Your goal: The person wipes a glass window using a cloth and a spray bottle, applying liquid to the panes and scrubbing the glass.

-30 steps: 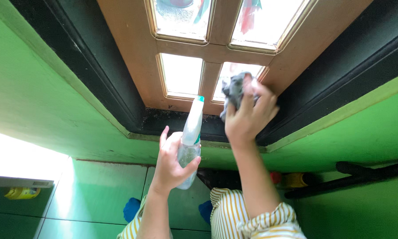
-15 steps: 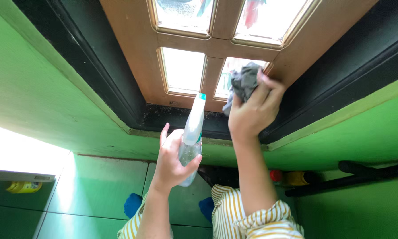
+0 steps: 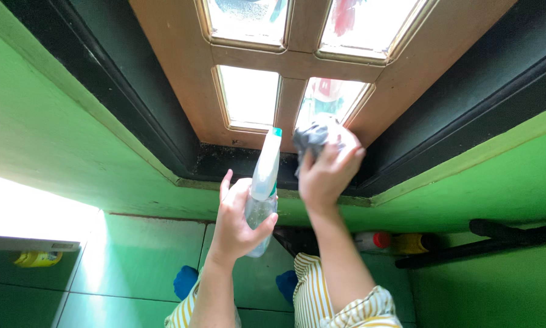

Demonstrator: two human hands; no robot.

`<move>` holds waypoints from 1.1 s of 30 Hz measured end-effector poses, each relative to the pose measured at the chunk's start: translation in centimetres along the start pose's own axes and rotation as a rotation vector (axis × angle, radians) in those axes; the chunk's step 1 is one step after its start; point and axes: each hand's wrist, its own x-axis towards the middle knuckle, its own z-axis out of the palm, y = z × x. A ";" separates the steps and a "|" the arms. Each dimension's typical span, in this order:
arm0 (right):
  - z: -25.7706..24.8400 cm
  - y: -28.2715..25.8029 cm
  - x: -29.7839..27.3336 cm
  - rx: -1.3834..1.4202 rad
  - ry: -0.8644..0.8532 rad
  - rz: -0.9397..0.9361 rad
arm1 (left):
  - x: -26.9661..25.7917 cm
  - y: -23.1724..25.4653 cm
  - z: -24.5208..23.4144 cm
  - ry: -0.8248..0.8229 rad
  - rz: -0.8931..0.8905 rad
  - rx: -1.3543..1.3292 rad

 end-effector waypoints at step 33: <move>0.1 -0.9 1.9 0.170 0.166 -0.049 | 0.0 -0.2 -0.3 -0.019 -0.004 -0.006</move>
